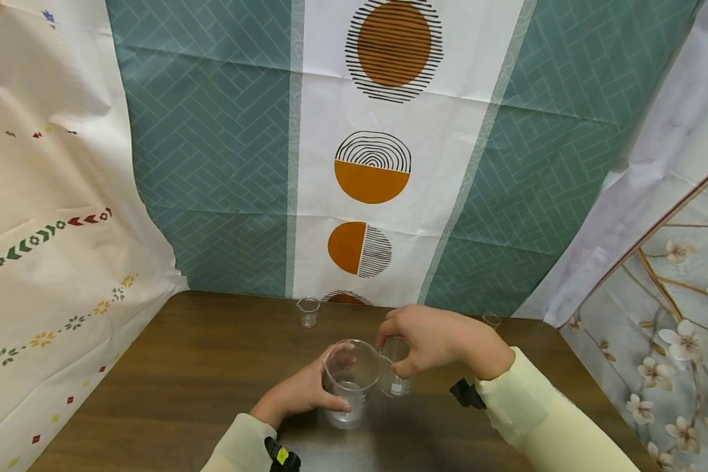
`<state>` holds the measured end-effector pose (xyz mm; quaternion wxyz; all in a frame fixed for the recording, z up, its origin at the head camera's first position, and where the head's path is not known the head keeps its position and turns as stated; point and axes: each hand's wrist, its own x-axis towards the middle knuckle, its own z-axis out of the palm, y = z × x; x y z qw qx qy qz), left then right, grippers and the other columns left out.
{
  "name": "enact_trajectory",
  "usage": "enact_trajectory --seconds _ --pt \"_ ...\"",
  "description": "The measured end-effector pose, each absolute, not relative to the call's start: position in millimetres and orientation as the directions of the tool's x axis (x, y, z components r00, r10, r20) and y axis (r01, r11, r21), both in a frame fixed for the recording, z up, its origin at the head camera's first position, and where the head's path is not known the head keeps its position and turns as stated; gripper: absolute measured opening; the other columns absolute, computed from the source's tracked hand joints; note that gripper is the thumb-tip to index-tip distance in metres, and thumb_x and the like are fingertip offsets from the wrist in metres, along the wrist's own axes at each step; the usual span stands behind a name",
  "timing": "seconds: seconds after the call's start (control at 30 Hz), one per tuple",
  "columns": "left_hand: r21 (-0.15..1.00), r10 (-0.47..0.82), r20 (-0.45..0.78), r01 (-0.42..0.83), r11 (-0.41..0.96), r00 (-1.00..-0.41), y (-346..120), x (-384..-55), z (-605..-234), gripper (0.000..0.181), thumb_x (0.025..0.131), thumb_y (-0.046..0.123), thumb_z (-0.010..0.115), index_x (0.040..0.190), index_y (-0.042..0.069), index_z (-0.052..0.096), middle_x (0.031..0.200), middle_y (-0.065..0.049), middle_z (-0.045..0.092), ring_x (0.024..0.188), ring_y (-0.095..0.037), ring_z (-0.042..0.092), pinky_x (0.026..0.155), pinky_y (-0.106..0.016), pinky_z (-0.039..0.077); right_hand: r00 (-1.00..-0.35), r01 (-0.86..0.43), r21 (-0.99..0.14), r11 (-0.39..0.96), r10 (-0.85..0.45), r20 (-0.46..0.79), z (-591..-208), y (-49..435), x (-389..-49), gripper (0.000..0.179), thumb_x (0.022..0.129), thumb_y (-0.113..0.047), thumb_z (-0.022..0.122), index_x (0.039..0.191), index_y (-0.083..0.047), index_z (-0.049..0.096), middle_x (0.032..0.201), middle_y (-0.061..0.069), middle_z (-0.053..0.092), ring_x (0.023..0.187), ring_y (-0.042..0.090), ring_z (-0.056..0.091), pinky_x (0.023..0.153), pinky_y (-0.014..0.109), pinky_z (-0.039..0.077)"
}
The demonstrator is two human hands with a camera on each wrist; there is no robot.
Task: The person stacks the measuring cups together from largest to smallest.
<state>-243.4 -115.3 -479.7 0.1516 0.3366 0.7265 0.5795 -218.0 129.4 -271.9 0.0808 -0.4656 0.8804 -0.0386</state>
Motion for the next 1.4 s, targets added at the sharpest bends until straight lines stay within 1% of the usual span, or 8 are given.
enact_trajectory --seconds 0.23,0.37,0.57,0.63,0.87,1.03,1.27,1.4 --pt "0.949 0.666 0.172 0.304 0.086 -0.725 -116.3 -241.4 -479.2 0.094 0.076 0.020 0.084 0.148 0.022 0.023 0.147 -0.013 0.044 0.139 -0.031 0.039 0.103 -0.029 0.042 -0.560 -0.813 -0.133 0.567 -0.824 -0.089 -270.8 127.5 -216.8 0.027 0.078 -0.028 0.070 0.104 -0.020 0.069 0.097 -0.010 0.064 0.081 0.003 0.053 0.075 0.023 0.048" --pt "0.952 0.667 0.171 0.295 0.076 -0.725 -116.4 -240.8 -478.7 0.095 0.075 0.019 0.084 0.148 0.020 0.023 0.147 -0.014 0.044 0.139 -0.031 0.039 0.103 -0.027 0.042 -0.558 -0.818 -0.124 0.562 -0.827 -0.073 -271.2 126.2 -216.9 0.027 0.078 -0.028 0.070 0.104 -0.020 0.069 0.095 -0.009 0.064 0.080 0.004 0.053 0.074 0.022 0.048" --pt "0.947 0.665 0.160 0.303 0.104 -0.729 -115.4 -243.4 -477.7 0.094 0.076 0.021 0.084 0.148 0.023 0.023 0.148 -0.012 0.043 0.140 -0.029 0.039 0.105 -0.041 0.041 -0.543 -0.832 -0.096 0.546 -0.838 -0.053 -267.9 124.6 -219.5 0.028 0.079 -0.029 0.070 0.105 -0.020 0.069 0.097 -0.009 0.065 0.080 0.007 0.055 0.073 0.022 0.047" --pt "0.942 0.664 0.160 0.314 0.119 -0.730 -115.2 -244.0 -477.1 0.094 0.076 0.021 0.083 0.148 0.025 0.023 0.148 -0.012 0.043 0.139 -0.028 0.039 0.105 -0.043 0.041 -0.536 -0.838 -0.091 0.538 -0.843 -0.047 -266.5 123.9 -220.3 0.028 0.079 -0.029 0.070 0.106 -0.019 0.069 0.098 -0.009 0.065 0.080 0.005 0.054 0.073 0.022 0.047" --pt "0.942 0.662 0.161 0.314 0.118 -0.732 -115.7 -243.1 -477.7 0.094 0.076 0.021 0.084 0.148 0.025 0.023 0.147 -0.012 0.044 0.139 -0.028 0.040 0.105 -0.041 0.041 -0.507 -0.855 -0.111 0.506 -0.862 -0.020 -265.3 120.3 -222.5 0.030 0.080 -0.027 0.070 0.108 -0.016 0.070 0.099 -0.006 0.065 0.082 0.013 0.059 0.074 0.023 0.048" --pt "0.949 0.669 0.151 0.296 0.108 -0.727 -116.4 -242.0 -480.0 0.095 0.076 0.020 0.083 0.149 0.024 0.022 0.148 -0.012 0.043 0.140 -0.029 0.038 0.106 -0.037 0.041 -0.482 -0.872 -0.104 0.479 -0.876 0.001 -269.0 117.1 -226.1 0.030 0.080 -0.026 0.070 0.108 -0.016 0.070 0.098 -0.005 0.065 0.081 0.014 0.059 0.074 0.022 0.047" --pt "0.950 0.672 0.162 0.298 0.091 -0.723 -116.2 -242.7 -478.8 0.094 0.077 0.020 0.082 0.149 0.024 0.022 0.149 -0.012 0.042 0.140 -0.030 0.038 0.105 -0.038 0.041 -0.458 -0.887 -0.078 0.455 -0.889 0.012 -267.0 110.2 -228.4 0.030 0.080 -0.026 0.070 0.108 -0.015 0.069 0.098 -0.005 0.064 0.080 0.011 0.056 0.074 0.023 0.047" --pt "0.953 0.677 0.160 0.292 0.085 -0.718 -116.6 -243.6 -478.7 0.093 0.078 0.019 0.082 0.149 0.024 0.022 0.149 -0.011 0.041 0.140 -0.030 0.037 0.106 -0.037 0.040 -0.443 -0.895 -0.062 0.442 -0.896 0.013 -264.3 105.4 -228.4 0.031 0.080 -0.026 0.069 0.109 -0.016 0.069 0.100 -0.007 0.064 0.084 0.007 0.057 0.079 0.024 0.049"
